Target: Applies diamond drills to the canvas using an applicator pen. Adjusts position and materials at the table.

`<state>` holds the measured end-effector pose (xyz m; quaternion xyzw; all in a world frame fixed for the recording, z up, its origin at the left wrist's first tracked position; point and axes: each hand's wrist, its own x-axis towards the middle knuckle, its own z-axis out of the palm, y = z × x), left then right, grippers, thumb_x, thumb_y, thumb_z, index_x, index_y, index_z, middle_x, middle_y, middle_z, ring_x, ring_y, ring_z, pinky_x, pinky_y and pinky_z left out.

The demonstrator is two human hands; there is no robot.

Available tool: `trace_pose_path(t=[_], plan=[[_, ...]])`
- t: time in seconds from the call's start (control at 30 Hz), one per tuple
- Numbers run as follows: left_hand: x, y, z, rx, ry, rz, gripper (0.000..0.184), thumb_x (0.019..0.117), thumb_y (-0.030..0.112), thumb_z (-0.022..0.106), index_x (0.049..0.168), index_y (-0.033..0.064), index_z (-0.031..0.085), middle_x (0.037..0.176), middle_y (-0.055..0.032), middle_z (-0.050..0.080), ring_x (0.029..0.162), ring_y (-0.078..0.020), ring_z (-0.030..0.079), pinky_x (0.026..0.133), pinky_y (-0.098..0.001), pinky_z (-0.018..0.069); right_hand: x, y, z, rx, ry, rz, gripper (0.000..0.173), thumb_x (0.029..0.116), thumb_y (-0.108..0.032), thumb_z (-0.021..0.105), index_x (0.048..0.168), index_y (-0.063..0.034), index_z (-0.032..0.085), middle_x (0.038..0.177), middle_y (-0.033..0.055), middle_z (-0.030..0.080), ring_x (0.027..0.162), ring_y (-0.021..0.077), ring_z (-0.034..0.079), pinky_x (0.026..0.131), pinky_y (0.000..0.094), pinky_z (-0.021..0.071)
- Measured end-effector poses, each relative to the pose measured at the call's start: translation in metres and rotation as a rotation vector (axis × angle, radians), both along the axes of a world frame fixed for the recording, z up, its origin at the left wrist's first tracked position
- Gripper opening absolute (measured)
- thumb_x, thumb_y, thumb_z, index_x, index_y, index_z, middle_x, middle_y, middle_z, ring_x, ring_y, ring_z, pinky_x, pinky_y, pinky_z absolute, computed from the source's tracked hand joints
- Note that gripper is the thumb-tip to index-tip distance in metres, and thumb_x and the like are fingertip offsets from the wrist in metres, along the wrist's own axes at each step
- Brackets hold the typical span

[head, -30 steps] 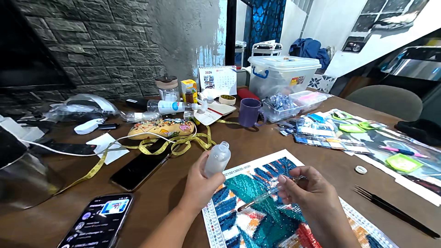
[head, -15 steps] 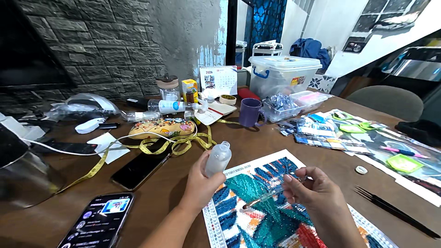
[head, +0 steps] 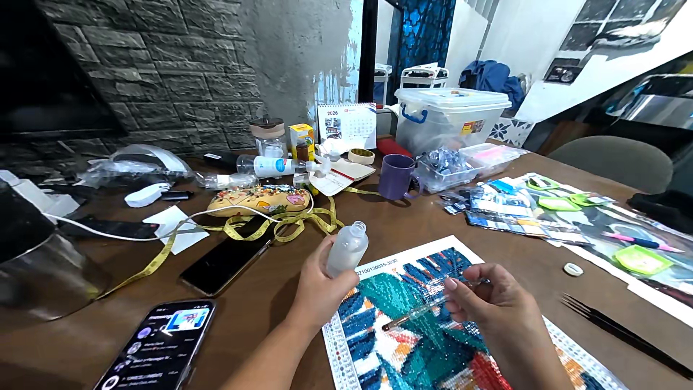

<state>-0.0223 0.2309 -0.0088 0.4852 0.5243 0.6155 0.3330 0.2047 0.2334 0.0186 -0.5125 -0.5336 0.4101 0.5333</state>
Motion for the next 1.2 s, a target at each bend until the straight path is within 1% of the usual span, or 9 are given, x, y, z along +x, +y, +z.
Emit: trace_pose_path(t=[0.23,0.43,0.5,0.6,0.73,1.2], plan=[[0.001,0.0,0.001,-0.009,-0.005,0.004,0.051,0.0654,0.007,0.068,0.116,0.0122,0.066,0.09,0.0029,0.072,0.079,-0.0036,0.069,0.068,-0.0213,0.0574,0.003,-0.001,0.0,0.037,0.0,0.004,0.019,0.0903,0.003,0.07,0.099,-0.0041,0.054,0.069,0.0013,0.068,0.057,0.0088,0.068,0.054,0.0226,0.0586],[0.001,0.0,0.001,-0.002,-0.011,0.006,0.051,0.0651,0.006,0.067,0.116,0.0116,0.066,0.09,0.0027,0.072,0.079,-0.0041,0.069,0.067,-0.0211,0.0571,0.015,0.003,0.0,0.048,-0.024,-0.062,0.017,0.0916,0.003,0.068,0.1,-0.0037,0.054,0.067,0.0007,0.067,0.055,0.0078,0.066,0.053,0.0226,0.0574],[0.0,0.0,0.001,-0.002,-0.016,0.002,0.051,0.0651,0.006,0.067,0.116,0.0116,0.066,0.09,0.0024,0.072,0.079,-0.0043,0.069,0.067,-0.0213,0.057,0.016,0.003,0.002,0.056,0.006,-0.072,0.017,0.0917,0.004,0.067,0.1,-0.0037,0.054,0.067,0.0004,0.067,0.054,0.0078,0.066,0.052,0.022,0.0568],[0.001,0.0,0.0,-0.006,-0.022,0.0,0.051,0.0652,0.006,0.067,0.116,0.0116,0.066,0.089,0.0029,0.072,0.077,-0.0038,0.069,0.065,-0.021,0.0568,0.011,0.0,0.004,0.054,0.068,-0.033,0.017,0.0918,0.005,0.065,0.099,-0.0041,0.053,0.067,0.0008,0.067,0.054,0.0077,0.066,0.052,0.0213,0.0562],[0.001,0.0,0.001,-0.001,-0.011,0.004,0.052,0.0651,0.006,0.067,0.117,0.0114,0.066,0.088,0.0029,0.072,0.076,-0.0039,0.069,0.065,-0.0212,0.0572,0.001,-0.003,0.003,0.023,0.057,0.02,0.019,0.0908,0.004,0.069,0.099,-0.0038,0.053,0.069,0.002,0.068,0.056,0.0095,0.068,0.054,0.0229,0.0586],[0.0,0.0,0.0,0.008,-0.023,-0.005,0.052,0.0649,0.006,0.067,0.116,0.011,0.065,0.089,0.0028,0.072,0.077,-0.0038,0.069,0.065,-0.0207,0.0571,-0.001,-0.001,0.0,0.036,0.039,0.01,0.019,0.09,0.004,0.069,0.098,-0.0039,0.054,0.068,0.0016,0.068,0.055,0.0086,0.068,0.052,0.0215,0.0578]])
